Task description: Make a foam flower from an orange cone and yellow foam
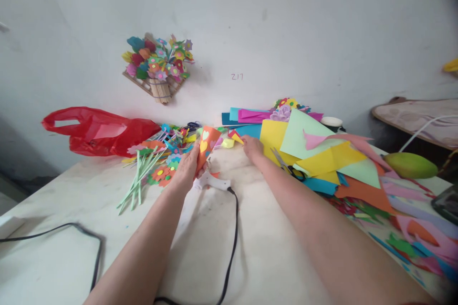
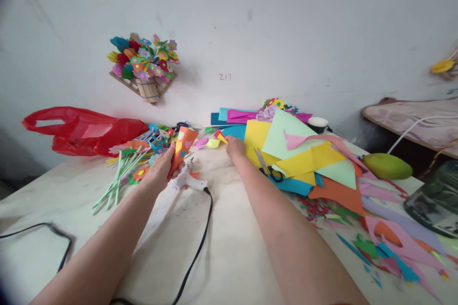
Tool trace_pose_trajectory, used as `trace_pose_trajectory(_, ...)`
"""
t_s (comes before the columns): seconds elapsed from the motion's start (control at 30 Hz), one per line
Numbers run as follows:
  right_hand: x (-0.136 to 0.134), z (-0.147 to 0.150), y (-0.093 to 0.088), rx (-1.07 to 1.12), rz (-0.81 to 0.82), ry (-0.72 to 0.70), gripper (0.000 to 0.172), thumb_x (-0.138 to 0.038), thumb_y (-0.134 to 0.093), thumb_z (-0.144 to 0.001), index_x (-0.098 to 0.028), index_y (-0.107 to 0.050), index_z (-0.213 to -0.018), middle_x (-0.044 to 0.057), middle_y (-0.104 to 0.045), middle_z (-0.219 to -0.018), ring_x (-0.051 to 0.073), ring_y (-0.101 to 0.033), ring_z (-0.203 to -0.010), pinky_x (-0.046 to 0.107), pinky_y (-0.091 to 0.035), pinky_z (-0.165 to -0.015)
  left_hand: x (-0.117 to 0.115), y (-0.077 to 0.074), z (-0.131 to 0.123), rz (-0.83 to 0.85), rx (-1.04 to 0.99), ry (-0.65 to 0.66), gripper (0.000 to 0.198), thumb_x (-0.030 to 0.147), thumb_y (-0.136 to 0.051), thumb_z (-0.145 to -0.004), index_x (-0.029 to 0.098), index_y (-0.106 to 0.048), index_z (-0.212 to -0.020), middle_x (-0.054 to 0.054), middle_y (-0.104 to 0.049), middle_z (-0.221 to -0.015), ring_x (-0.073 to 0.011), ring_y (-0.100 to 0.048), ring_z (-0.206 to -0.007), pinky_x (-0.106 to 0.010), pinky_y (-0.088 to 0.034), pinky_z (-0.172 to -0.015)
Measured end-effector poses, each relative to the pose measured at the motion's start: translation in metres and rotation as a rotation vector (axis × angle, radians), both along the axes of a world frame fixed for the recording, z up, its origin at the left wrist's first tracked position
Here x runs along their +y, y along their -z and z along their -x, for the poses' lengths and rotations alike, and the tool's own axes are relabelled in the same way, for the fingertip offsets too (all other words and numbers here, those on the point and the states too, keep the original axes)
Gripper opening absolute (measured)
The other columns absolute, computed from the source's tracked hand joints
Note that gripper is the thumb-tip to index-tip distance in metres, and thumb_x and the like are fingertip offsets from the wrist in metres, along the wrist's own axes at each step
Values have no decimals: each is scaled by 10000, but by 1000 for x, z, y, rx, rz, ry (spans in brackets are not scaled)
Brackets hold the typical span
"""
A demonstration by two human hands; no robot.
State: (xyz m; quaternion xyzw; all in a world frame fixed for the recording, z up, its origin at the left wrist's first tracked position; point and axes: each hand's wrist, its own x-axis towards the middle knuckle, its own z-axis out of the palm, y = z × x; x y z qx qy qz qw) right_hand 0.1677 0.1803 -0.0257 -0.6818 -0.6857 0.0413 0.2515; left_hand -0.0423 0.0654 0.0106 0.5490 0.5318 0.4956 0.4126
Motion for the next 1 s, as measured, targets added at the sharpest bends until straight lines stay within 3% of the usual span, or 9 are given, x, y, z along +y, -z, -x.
trace_pose_trajectory(0.8, 2, 0, -2, -175, -25, -3, 359, -238, -399, -878, -267, -519, -1215, 67, -672, -964, 215, -620, -887, 282, -425, -710, -2, -4, -2, 3, -29, 0, 511, 609, -364, -798, 170, -470, -559, -11, -504, -439, -68, -349, -306, -204, -235, -316)
trace_pose_trajectory(1.0, -2, 0, -6, -389, -79, -188, 555, -92, -317, -876, -331, -328, -1377, 72, -642, -1036, 223, -580, -967, 320, -409, -782, -2, -4, -1, -3, -1, 2, 553, 631, -345, -796, 167, -482, -528, -12, -479, -409, -72, -347, -304, -214, -234, -321)
